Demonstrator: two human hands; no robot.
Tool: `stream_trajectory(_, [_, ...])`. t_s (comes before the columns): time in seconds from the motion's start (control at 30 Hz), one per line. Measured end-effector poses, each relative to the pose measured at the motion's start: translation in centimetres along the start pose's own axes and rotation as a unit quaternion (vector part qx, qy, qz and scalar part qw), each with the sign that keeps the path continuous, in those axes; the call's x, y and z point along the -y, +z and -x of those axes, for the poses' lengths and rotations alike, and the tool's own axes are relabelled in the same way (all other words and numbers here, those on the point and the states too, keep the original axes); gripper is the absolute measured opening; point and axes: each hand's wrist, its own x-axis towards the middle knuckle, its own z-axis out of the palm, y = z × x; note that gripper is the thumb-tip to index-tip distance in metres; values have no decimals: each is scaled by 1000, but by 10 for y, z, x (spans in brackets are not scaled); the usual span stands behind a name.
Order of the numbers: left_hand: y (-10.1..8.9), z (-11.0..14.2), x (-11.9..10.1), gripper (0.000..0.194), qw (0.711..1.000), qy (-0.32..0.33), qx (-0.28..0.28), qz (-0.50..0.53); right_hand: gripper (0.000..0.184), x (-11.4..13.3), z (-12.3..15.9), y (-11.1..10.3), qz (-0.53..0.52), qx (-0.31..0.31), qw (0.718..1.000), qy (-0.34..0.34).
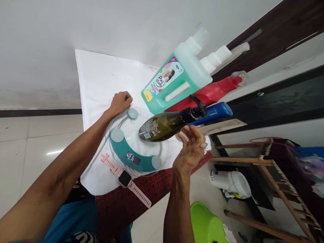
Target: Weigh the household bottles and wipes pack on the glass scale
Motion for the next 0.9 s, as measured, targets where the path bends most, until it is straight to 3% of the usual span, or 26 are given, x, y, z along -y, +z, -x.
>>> stream_trajectory(0.1, [1,0,1,12,1000,-5,-1,10,68,-37,15,-30,59,-76,991,97])
stream_trajectory(0.2, [-2,4,-6,22,998,2,-4,59,74,-76,26,-47,55,-103,972,204])
stream_trajectory(0.27, [-8,14,-19,35,994,35,-34,100,76,-94,30,-50,35,-101,967,232])
stream_trajectory(0.37, [-18,43,-51,54,982,133,-75,112,70,-105,32,-49,23,-89,972,218])
stream_trajectory(0.47, [-13,79,-81,82,972,223,20,71,64,-105,34,-51,28,-71,976,204])
stream_trajectory(0.57, [8,101,-93,105,965,241,102,6,60,-104,36,-54,36,-62,977,199])
stream_trajectory(0.67, [27,107,-89,94,971,210,109,-24,57,-104,37,-57,37,-54,978,197])
stream_trajectory(0.73, [30,107,-87,85,977,192,92,-20,57,-103,37,-58,36,-51,978,198])
stream_trajectory(0.83, [15,98,-91,71,983,172,55,22,57,-102,37,-58,43,-45,978,201])
stream_trajectory(0.9, [-4,78,-95,66,986,161,8,31,58,-101,36,-59,53,-40,977,201])
